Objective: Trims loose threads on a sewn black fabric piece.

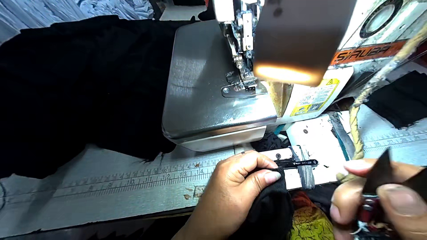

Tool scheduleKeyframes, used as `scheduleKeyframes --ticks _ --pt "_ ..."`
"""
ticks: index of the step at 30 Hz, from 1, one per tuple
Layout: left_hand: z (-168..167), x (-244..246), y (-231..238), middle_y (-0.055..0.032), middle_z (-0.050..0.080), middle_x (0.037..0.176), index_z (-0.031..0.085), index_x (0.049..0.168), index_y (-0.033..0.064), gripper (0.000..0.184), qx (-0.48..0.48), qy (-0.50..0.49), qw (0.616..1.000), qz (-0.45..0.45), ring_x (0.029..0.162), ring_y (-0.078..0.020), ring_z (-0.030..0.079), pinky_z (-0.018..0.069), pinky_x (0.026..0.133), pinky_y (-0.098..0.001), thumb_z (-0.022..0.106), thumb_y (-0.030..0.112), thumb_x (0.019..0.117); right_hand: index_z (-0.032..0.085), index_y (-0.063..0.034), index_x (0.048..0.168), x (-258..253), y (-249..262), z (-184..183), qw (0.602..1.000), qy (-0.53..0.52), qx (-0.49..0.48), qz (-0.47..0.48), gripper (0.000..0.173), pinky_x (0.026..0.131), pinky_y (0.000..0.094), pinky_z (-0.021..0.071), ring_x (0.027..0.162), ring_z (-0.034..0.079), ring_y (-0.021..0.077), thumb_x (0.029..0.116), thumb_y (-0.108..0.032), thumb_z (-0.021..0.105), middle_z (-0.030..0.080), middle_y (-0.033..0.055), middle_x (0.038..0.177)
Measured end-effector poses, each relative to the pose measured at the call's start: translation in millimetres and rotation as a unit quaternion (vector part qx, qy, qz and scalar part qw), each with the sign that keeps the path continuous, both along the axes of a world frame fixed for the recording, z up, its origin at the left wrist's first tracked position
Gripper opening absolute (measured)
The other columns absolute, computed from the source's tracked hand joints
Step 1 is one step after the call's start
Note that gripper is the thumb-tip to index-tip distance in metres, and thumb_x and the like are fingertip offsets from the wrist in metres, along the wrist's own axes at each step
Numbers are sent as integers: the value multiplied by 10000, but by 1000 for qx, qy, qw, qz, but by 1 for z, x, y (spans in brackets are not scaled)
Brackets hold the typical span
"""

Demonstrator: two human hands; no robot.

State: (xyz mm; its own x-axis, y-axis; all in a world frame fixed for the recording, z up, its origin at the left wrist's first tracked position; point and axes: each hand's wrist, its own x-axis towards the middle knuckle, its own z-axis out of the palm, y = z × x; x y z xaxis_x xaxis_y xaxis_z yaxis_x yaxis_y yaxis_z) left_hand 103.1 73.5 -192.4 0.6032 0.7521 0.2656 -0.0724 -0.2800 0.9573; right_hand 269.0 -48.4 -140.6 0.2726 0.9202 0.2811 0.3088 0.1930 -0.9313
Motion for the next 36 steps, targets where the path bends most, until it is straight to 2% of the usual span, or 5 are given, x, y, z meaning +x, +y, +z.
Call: scheduleKeyframes --ticks 5,11,20,31,36 --pt "0 -2 2 74 710 907 764 927 141 143 -23 -17 1000 -8 875 22 659 541 784 -128 636 189 969 593 118 1171 -3 -5 5 991 -14 -94 91 341 618 184 530 662 635 24 1114 -147 387 684 77 766" --pt "-1 -3 2 63 700 913 758 956 151 152 -20 -20 999 -21 863 5 661 551 770 -144 615 190 989 599 77 1186 -3 0 -3 975 -14 -181 125 301 605 191 535 639 635 33 1108 -131 396 681 42 767" --pt "0 -2 2 58 691 900 753 956 147 154 -19 -17 1000 -17 838 -1 658 553 751 -148 609 186 993 586 39 1183 1 2 -5 970 41 -194 140 273 592 175 538 635 627 0 1109 -134 389 659 -16 754" --pt "-2 -2 3 47 682 894 739 956 139 155 -6 -14 999 -31 825 -7 653 549 747 -145 604 202 999 556 -53 1191 0 6 -2 937 202 -240 151 251 476 133 473 560 576 -42 1110 -132 332 634 -105 735" --pt "1 -1 2 60 676 851 738 918 138 174 2 12 1000 -17 811 3 649 540 733 -137 590 185 995 569 4 1138 -8 6 -14 974 103 -171 111 233 550 149 524 609 613 -25 1109 -127 379 649 -51 745"
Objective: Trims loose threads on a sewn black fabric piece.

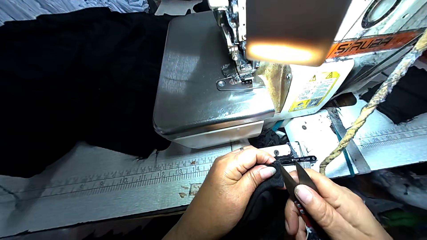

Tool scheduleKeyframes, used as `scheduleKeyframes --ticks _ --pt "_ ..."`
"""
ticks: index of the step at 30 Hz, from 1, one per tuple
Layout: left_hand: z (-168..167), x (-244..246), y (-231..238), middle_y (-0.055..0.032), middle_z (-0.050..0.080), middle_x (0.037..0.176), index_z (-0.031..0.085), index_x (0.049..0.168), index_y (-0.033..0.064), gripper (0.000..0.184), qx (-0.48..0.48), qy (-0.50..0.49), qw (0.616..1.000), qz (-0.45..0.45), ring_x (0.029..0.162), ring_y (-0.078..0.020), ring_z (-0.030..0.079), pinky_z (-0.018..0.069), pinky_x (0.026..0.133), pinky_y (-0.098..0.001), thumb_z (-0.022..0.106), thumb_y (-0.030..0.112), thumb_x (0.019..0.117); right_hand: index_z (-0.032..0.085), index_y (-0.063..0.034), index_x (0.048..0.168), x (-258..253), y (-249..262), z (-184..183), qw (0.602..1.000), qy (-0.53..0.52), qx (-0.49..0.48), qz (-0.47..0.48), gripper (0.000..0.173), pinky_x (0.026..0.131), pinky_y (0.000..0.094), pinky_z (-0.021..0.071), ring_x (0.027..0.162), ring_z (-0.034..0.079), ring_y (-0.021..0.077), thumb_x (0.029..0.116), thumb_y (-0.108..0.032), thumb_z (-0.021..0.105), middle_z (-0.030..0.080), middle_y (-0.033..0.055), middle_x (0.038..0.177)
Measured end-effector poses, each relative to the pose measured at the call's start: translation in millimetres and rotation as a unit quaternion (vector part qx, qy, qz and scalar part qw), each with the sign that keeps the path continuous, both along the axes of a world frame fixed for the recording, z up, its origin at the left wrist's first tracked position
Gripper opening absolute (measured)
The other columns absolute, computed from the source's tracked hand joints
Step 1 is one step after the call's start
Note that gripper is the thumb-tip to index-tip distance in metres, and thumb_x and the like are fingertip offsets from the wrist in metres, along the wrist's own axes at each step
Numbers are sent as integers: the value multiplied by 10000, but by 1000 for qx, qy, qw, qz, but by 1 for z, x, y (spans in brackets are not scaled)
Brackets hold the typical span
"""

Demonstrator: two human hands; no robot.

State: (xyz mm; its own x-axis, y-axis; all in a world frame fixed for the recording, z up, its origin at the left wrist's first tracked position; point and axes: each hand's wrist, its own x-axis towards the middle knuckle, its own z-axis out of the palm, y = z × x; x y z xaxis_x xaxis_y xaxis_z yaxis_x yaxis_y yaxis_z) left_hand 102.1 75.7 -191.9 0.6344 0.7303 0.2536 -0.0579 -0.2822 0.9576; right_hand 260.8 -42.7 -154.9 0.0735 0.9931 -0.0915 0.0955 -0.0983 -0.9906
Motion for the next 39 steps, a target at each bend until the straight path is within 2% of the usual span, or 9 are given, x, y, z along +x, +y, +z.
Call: scheduleKeyframes --ticks 3,6,7,11,14,25,29,34,39 --pt "2 4 -3 74 669 833 736 905 137 163 12 21 999 33 791 15 641 532 718 -121 590 141 978 580 54 1135 -4 -5 -9 986 -85 133 -55 307 584 152 534 644 635 -17 1116 -188 392 680 23 752" --pt "4 4 -4 88 665 809 737 888 146 161 30 48 997 44 761 30 625 511 684 -110 594 131 961 548 -72 1152 9 -10 9 976 -93 180 -86 300 641 113 547 749 649 -70 1119 -311 370 678 -54 820" --pt "4 3 -3 88 666 816 739 894 150 161 24 48 998 37 765 27 626 512 684 -114 593 137 962 551 -63 1159 13 -11 14 977 -97 169 -83 294 637 116 552 745 651 -67 1122 -294 372 677 -56 812" --pt "3 2 -1 77 692 866 752 935 153 160 -2 20 1000 17 815 9 652 536 729 -130 599 159 979 597 93 1165 11 -14 12 990 -119 80 -13 326 614 177 535 662 637 16 1115 -154 389 680 52 764" --pt "3 0 -1 77 693 892 753 949 149 174 -2 18 1000 13 837 8 652 536 746 -132 584 156 990 602 72 1184 10 -12 7 991 -130 37 5 309 605 180 546 645 642 18 1113 -140 390 682 32 766" --pt "1 0 -1 77 684 906 757 974 146 178 21 17 1000 5 867 1 645 530 771 -134 584 181 999 594 33 1133 9 -3 2 996 -92 4 17 273 569 151 529 611 609 -16 1111 -151 394 641 -18 737" --pt "1 0 0 81 671 896 750 973 149 179 35 19 999 -2 867 7 637 525 771 -130 578 186 1004 588 9 1144 12 -3 5 998 -57 -12 34 270 567 150 525 617 606 -22 1116 -164 382 636 -37 744" --pt "-1 0 0 68 674 910 736 954 130 175 62 6 998 -11 869 12 641 533 776 -122 576 179 1006 566 -75 1120 8 -1 8 998 35 -50 15 218 533 130 509 601 600 -47 1112 -154 363 631 -110 737" --pt "0 0 0 63 671 880 739 947 140 175 26 6 1000 -5 846 -9 647 539 758 -142 575 169 1001 581 -7 1140 1 -2 2 1000 13 14 -13 242 552 127 521 619 605 -51 1108 -128 373 638 -84 747"
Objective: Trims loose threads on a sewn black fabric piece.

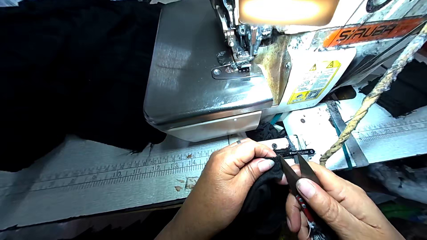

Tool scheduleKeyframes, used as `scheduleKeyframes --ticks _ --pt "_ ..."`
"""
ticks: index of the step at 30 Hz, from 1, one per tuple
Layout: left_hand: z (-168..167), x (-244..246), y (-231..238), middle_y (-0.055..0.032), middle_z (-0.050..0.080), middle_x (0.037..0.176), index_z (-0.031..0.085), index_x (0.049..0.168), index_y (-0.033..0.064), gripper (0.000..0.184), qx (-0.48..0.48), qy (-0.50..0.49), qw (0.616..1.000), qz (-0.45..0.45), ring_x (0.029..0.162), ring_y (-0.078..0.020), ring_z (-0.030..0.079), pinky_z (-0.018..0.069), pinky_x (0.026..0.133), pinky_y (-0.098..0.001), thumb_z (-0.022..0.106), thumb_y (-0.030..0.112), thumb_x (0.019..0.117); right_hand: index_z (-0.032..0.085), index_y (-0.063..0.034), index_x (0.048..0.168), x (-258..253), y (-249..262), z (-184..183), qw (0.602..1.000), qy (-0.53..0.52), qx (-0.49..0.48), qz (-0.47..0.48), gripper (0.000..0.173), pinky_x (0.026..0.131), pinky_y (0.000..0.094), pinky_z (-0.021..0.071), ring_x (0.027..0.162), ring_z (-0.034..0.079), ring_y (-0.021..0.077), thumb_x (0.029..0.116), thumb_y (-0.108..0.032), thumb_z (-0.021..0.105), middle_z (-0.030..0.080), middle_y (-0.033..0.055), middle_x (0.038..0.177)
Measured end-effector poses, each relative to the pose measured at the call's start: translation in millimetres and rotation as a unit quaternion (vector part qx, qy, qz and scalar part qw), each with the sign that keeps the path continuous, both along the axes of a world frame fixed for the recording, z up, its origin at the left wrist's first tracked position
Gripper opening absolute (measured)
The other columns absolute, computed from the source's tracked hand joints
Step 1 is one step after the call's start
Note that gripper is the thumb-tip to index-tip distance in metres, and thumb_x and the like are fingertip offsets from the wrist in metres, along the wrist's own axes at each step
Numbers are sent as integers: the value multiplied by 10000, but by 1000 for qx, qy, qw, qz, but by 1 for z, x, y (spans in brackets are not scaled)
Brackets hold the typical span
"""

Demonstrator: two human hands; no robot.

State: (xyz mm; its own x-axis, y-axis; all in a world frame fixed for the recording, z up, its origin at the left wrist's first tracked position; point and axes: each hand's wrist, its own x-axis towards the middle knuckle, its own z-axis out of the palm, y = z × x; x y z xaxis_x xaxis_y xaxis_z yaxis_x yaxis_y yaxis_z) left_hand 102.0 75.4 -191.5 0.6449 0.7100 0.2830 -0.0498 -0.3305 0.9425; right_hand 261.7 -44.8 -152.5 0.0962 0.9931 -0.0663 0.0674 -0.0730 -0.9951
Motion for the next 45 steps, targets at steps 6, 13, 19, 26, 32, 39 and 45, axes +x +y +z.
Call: scheduleKeyframes --ticks 6,13,19,26,32,39,45 --pt "3 3 -1 76 674 860 746 927 132 177 9 22 1000 10 819 7 639 527 735 -127 580 139 987 571 -34 1150 10 -5 1 993 -73 89 -25 273 603 110 539 688 633 -61 1124 -217 370 677 -55 793" --pt "5 -2 4 78 702 959 759 1043 133 175 -49 20 998 -22 884 2 656 549 774 -149 610 132 952 658 -14 1157 39 -10 2 951 -308 -12 -28 296 535 185 537 597 613 8 1098 -195 431 658 -17 753" --pt "5 -2 5 68 718 957 758 1038 129 178 -60 12 998 -25 878 -1 671 559 765 -148 624 109 924 635 54 1146 25 -7 12 971 -237 37 21 319 597 164 532 645 625 11 1111 -175 416 676 49 773" --pt "5 -1 3 66 718 970 772 1016 121 172 -50 12 999 -12 905 -5 669 554 791 -146 626 106 927 650 25 1100 14 2 5 967 -249 25 37 295 556 156 512 590 601 15 1103 -169 429 645 35 717" --pt "4 -1 3 59 720 962 773 1015 115 163 -51 7 999 -13 898 -12 674 559 786 -147 634 100 931 642 18 1100 16 2 3 978 -204 10 47 304 542 144 513 582 592 -6 1111 -178 410 629 8 713" --pt "5 -1 3 74 703 918 773 987 131 147 -27 29 999 0 867 -3 664 553 759 -136 638 128 928 620 -13 1075 14 3 -5 984 -172 18 35 283 520 128 521 568 589 -36 1112 -194 406 623 -32 713" --pt "8 0 5 65 716 871 764 949 123 126 -43 23 999 -13 802 -5 670 556 710 -140 639 121 938 647 11 1057 5 2 -24 961 -246 121 -37 306 561 106 495 599 584 -22 1104 -206 435 630 14 703"
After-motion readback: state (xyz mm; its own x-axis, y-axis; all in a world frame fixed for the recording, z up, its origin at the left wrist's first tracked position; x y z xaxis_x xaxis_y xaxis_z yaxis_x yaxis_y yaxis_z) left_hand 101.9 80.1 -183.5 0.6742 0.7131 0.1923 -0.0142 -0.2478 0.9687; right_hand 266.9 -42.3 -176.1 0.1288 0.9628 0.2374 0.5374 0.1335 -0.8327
